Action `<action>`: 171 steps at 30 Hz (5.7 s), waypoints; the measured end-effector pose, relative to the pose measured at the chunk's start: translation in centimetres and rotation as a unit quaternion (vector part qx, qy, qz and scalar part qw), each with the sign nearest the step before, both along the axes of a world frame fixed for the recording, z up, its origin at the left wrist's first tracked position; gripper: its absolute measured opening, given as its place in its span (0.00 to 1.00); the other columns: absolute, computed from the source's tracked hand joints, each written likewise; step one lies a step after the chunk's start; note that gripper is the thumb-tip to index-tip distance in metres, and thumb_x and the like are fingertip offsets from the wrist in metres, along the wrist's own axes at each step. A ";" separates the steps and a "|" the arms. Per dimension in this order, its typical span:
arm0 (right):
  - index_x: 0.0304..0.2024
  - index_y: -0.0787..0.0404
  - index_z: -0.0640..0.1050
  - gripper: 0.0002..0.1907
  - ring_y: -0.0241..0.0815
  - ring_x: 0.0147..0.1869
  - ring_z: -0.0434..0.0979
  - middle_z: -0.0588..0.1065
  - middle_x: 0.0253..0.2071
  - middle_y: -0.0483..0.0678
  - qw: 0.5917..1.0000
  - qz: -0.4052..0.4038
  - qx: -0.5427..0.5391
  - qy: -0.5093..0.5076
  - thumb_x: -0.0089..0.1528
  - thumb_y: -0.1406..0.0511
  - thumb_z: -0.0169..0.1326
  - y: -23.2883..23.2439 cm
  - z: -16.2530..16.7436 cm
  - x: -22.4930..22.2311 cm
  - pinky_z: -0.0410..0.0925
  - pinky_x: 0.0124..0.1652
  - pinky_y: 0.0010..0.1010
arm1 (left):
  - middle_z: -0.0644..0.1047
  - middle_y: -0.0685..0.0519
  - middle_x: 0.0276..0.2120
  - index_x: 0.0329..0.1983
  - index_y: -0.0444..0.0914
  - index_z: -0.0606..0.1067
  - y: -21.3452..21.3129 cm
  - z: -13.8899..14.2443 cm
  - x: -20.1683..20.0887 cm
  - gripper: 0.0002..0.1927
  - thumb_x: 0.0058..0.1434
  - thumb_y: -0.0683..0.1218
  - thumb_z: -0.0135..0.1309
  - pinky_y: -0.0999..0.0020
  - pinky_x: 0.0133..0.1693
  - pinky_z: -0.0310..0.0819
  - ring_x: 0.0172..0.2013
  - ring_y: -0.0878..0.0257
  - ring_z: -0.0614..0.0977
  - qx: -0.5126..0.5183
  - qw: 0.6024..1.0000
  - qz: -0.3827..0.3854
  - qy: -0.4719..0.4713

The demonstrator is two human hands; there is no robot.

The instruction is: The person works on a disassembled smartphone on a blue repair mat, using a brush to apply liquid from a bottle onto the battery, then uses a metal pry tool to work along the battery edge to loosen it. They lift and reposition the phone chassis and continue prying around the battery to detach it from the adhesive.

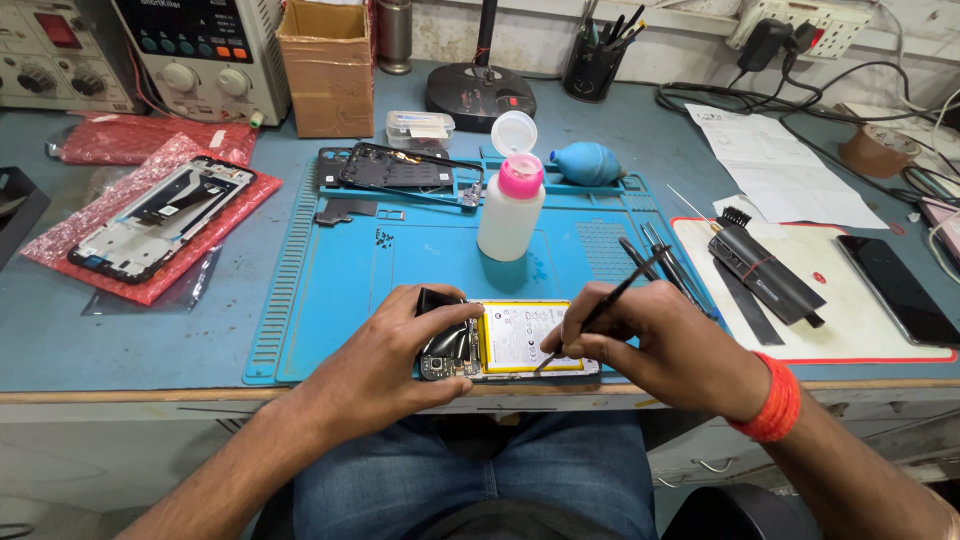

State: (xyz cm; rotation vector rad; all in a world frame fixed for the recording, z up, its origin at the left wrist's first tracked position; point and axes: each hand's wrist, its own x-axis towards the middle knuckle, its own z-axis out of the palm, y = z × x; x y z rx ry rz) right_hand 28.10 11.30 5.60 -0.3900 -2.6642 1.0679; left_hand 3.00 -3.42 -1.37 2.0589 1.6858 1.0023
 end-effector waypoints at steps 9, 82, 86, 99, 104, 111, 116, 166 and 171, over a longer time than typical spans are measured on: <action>0.38 0.66 0.77 0.02 0.36 0.45 0.86 0.86 0.42 0.51 0.993 0.021 -0.107 -0.054 0.63 0.72 0.55 1.9 0.7 -1.6 0.78 0.45 0.27 | 0.71 0.43 0.58 0.64 0.38 0.71 0.1 0.1 -0.1 0.37 0.50 0.50 0.67 0.60 0.59 0.69 0.59 0.50 0.73 -0.016 1.000 -0.001 -0.006; 0.41 0.67 0.74 0.07 0.40 0.49 0.87 0.84 0.44 0.54 0.986 -0.084 -0.041 0.136 0.61 0.72 0.59 -1.3 -4.2 -0.1 0.80 0.48 0.30 | 0.69 0.46 0.59 0.65 0.38 0.70 -0.1 -0.5 0.4 0.39 0.48 0.45 0.68 0.57 0.60 0.69 0.61 0.49 0.69 0.087 0.996 0.011 0.019; 0.41 0.67 0.75 0.07 0.39 0.49 0.86 0.84 0.43 0.52 0.989 -0.064 -0.037 0.131 0.62 0.72 0.59 -1.3 -3.6 -0.4 0.80 0.47 0.30 | 0.69 0.45 0.59 0.65 0.38 0.70 -0.1 -0.4 0.4 0.39 0.48 0.45 0.68 0.57 0.60 0.69 0.61 0.49 0.69 0.091 0.996 0.009 0.019; 0.41 0.67 0.76 0.07 0.40 0.48 0.88 0.84 0.42 0.51 0.992 -0.064 -0.006 0.109 0.61 0.71 0.59 -1.5 -2.7 -0.7 0.81 0.48 0.30 | 0.69 0.45 0.59 0.65 0.38 0.70 -0.1 -0.5 0.4 0.38 0.48 0.46 0.68 0.57 0.60 0.69 0.60 0.49 0.69 0.083 0.996 0.009 0.020; 0.41 0.67 0.76 0.07 0.40 0.49 0.88 0.84 0.43 0.51 0.993 -0.051 0.000 0.107 0.62 0.72 0.59 -1.6 -2.5 -0.8 0.81 0.48 0.31 | 0.70 0.45 0.58 0.65 0.38 0.70 -0.1 -0.5 0.4 0.38 0.48 0.46 0.68 0.57 0.60 0.69 0.60 0.49 0.70 0.080 0.997 0.011 0.020; 0.43 0.67 0.77 0.08 0.39 0.46 0.89 0.84 0.42 0.49 0.994 -0.034 0.040 0.098 0.61 0.72 0.59 -1.6 -2.0 -1.0 0.80 0.46 0.29 | 0.70 0.45 0.58 0.64 0.38 0.71 0.0 -0.5 0.3 0.38 0.48 0.46 0.68 0.57 0.60 0.68 0.60 0.49 0.70 0.080 0.997 0.011 0.021; 0.43 0.64 0.78 0.09 0.38 0.41 0.89 0.84 0.40 0.46 0.993 -0.026 0.093 0.074 0.59 0.72 0.60 -2.2 -1.4 -1.3 0.77 0.36 0.30 | 0.70 0.45 0.59 0.63 0.37 0.71 0.0 -0.6 0.3 0.38 0.48 0.47 0.68 0.56 0.60 0.68 0.60 0.48 0.70 0.072 0.997 0.014 0.024; 0.39 0.65 0.78 0.09 0.51 0.48 0.86 0.82 0.46 0.53 0.963 0.104 0.208 0.133 0.56 0.76 0.60 -2.1 -3.5 0.2 0.78 0.44 0.35 | 0.75 0.40 0.55 0.60 0.34 0.74 0.6 -0.6 -0.1 0.33 0.52 0.52 0.65 0.56 0.57 0.69 0.57 0.47 0.74 0.037 0.998 0.017 0.041; 0.40 0.64 0.79 0.10 0.53 0.52 0.85 0.80 0.49 0.56 0.905 0.124 0.353 0.203 0.56 0.72 0.61 -3.4 -5.2 0.7 0.78 0.46 0.39 | 0.75 0.40 0.55 0.60 0.33 0.74 0.7 -0.6 0.0 0.33 0.53 0.52 0.64 0.56 0.58 0.69 0.58 0.46 0.74 0.049 0.997 0.016 0.049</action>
